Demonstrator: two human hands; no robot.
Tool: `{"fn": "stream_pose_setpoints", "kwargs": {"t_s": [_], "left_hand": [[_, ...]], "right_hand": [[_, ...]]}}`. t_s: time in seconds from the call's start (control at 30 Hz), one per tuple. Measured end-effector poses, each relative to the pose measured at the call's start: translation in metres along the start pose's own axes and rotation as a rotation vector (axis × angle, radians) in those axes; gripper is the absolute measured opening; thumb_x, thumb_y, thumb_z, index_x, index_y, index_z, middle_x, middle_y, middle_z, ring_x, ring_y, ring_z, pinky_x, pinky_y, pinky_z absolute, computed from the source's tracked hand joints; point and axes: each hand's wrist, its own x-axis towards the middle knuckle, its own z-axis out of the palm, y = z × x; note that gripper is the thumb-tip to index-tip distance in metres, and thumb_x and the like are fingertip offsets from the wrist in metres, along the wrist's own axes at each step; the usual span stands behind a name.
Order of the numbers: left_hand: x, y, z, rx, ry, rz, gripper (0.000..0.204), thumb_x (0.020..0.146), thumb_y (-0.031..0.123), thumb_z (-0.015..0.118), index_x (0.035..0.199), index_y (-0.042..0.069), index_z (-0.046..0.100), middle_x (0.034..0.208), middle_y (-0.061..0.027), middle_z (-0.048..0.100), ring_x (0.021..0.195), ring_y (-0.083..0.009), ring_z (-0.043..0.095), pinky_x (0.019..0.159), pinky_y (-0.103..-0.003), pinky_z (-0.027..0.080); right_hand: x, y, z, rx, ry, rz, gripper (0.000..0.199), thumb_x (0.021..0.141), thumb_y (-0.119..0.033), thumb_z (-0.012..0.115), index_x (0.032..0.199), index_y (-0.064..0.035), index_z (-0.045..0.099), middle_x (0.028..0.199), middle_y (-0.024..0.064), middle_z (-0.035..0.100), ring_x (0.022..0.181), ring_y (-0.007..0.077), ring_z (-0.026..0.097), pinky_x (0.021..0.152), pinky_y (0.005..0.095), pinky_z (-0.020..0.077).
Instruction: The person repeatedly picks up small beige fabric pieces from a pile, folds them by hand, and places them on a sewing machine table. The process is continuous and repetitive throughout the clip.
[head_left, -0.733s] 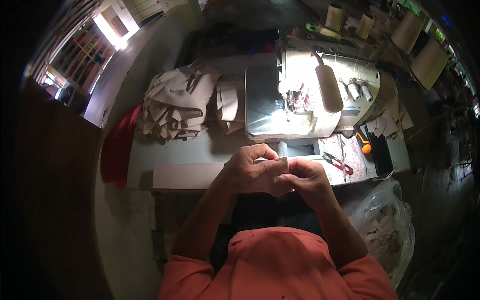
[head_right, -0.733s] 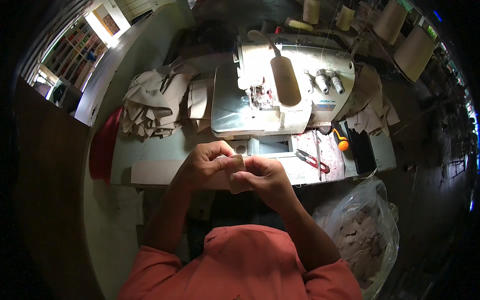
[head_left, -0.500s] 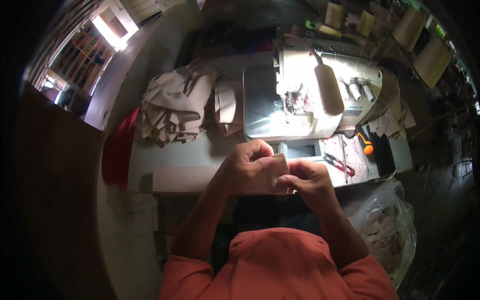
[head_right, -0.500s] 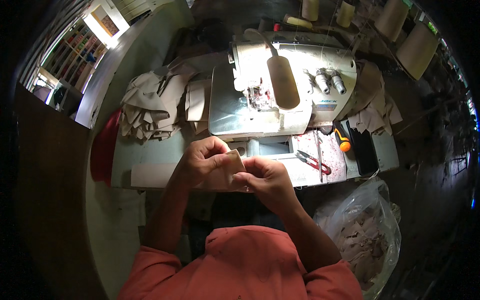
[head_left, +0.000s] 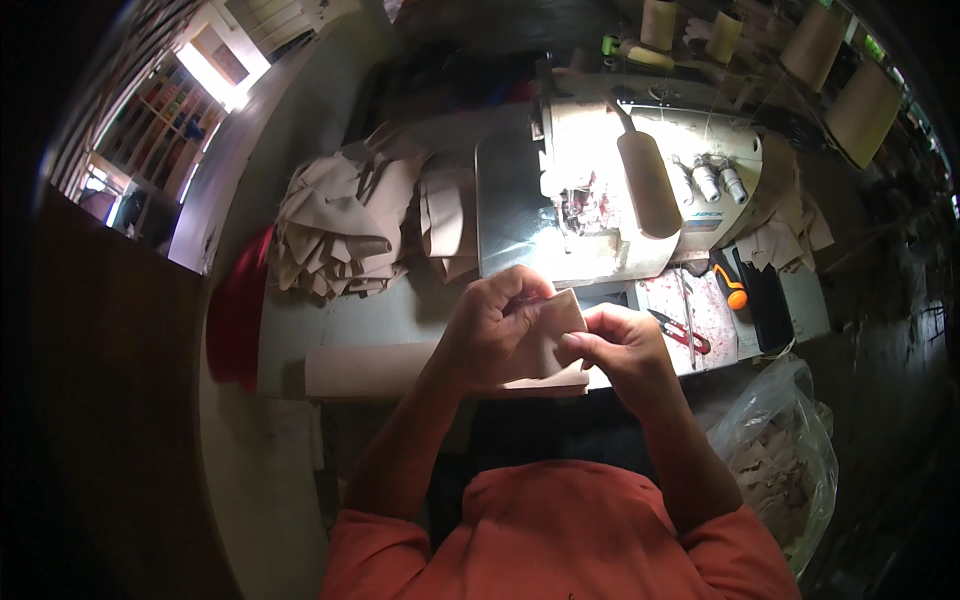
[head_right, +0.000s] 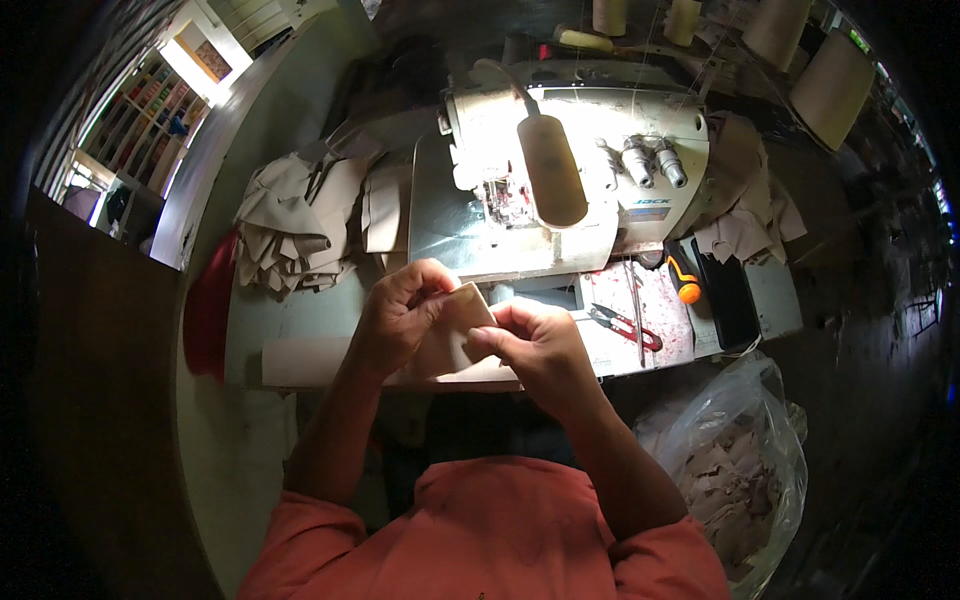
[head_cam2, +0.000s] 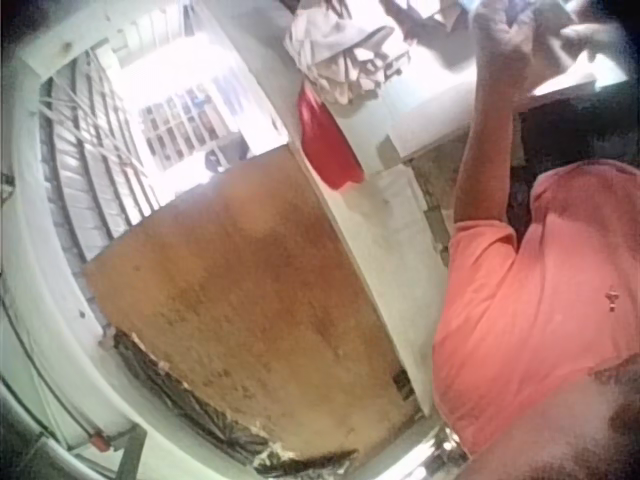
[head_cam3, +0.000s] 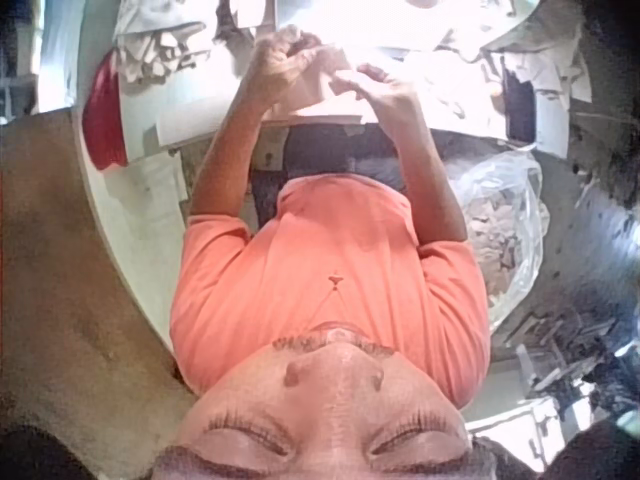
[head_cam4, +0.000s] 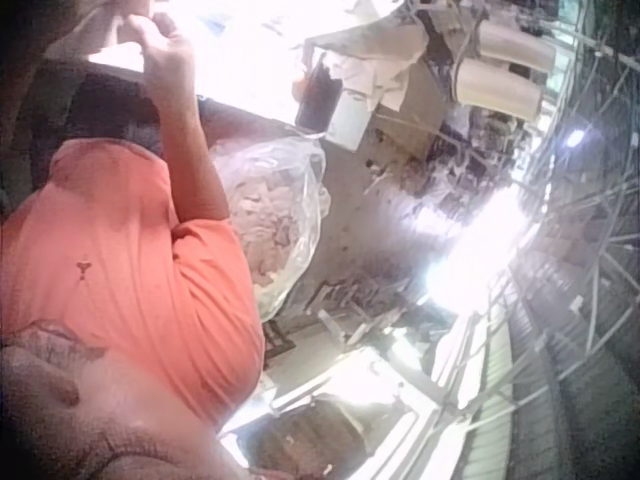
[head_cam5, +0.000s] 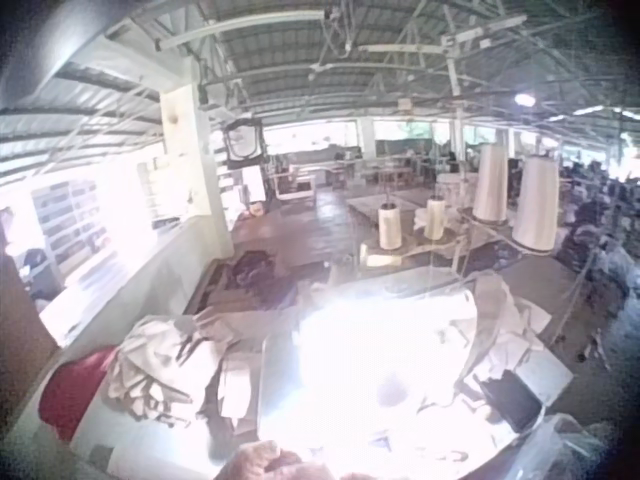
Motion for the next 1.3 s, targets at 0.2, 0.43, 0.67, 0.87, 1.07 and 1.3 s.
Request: {"fn": "stream_pose_setpoints", "kwargs": {"t_s": [0.2, 0.43, 0.67, 0.87, 1.07, 1.3], "left_hand": [[0.038, -0.018, 0.011, 0.585, 0.135, 0.429, 0.007, 0.071, 0.004, 0.057, 0.077, 0.001, 0.054, 0.069, -0.0112, 0.051, 0.064, -0.0244, 0.051, 0.057, -0.03, 0.042], [0.028, -0.024, 0.009, 0.897, -0.007, 0.387, 0.017, 0.067, 0.003, 0.052, 0.083, 0.001, 0.056, 0.078, -0.0124, 0.049, 0.075, -0.026, 0.048, 0.065, -0.034, 0.041], [0.058, -0.029, 0.001, 0.703, 0.03, 0.339, 0.018, 0.066, 0.006, 0.055, 0.083, 0.002, 0.05, 0.077, -0.0106, 0.049, 0.074, -0.0276, 0.049, 0.067, -0.035, 0.04], [0.059, -0.029, 0.002, 0.826, 0.09, 0.552, 0.017, 0.063, 0.0, 0.056, 0.08, 0.0, 0.054, 0.08, -0.0126, 0.051, 0.076, -0.0281, 0.05, 0.068, -0.036, 0.042], [0.054, -0.035, -0.003, 0.767, 0.04, 0.415, 0.019, 0.069, -0.001, 0.051, 0.088, -0.004, 0.054, 0.086, -0.0181, 0.055, 0.083, -0.0306, 0.054, 0.076, -0.036, 0.043], [0.108, -0.045, -0.037, 1.215, -0.304, 0.075, 0.023, 0.075, 0.013, 0.048, 0.095, 0.005, 0.054, 0.089, -0.0144, 0.057, 0.077, -0.0265, 0.056, 0.071, -0.039, 0.045]], "right_hand": [[0.028, 0.016, -0.005, 0.12, 0.116, -0.072, 0.015, 0.075, -0.006, 0.059, 0.086, 0.0014, 0.053, 0.072, 0.0048, 0.057, 0.06, 0.008, 0.054, 0.047, 0.0183, 0.0413], [0.018, 0.041, 0.003, 0.257, 0.215, -0.135, 0.027, 0.076, 0.0, 0.056, 0.101, 0.0033, 0.046, 0.077, 0.0084, 0.058, 0.063, 0.0103, 0.056, 0.053, 0.0196, 0.044], [0.033, 0.03, -0.001, 0.149, 0.238, -0.114, 0.017, 0.08, -0.002, 0.052, 0.095, 0.0055, 0.057, 0.079, 0.0095, 0.06, 0.063, 0.0119, 0.058, 0.056, 0.0201, 0.0462], [0.038, 0.028, 0.0, 0.161, 0.276, -0.111, 0.018, 0.079, -0.002, 0.052, 0.095, 0.0056, 0.056, 0.077, 0.0096, 0.061, 0.063, 0.0105, 0.058, 0.057, 0.0205, 0.0474], [0.04, 0.026, -0.003, 0.056, 0.222, -0.061, 0.018, 0.083, -0.005, 0.049, 0.098, 0.0028, 0.055, 0.079, 0.0092, 0.061, 0.068, 0.0122, 0.058, 0.058, 0.0212, 0.0462], [0.001, 0.039, -0.018, 0.139, 0.292, -0.102, 0.016, 0.084, -0.003, 0.045, 0.096, 0.0035, 0.053, 0.078, 0.0111, 0.06, 0.067, 0.0125, 0.058, 0.058, 0.0211, 0.0453]]}}
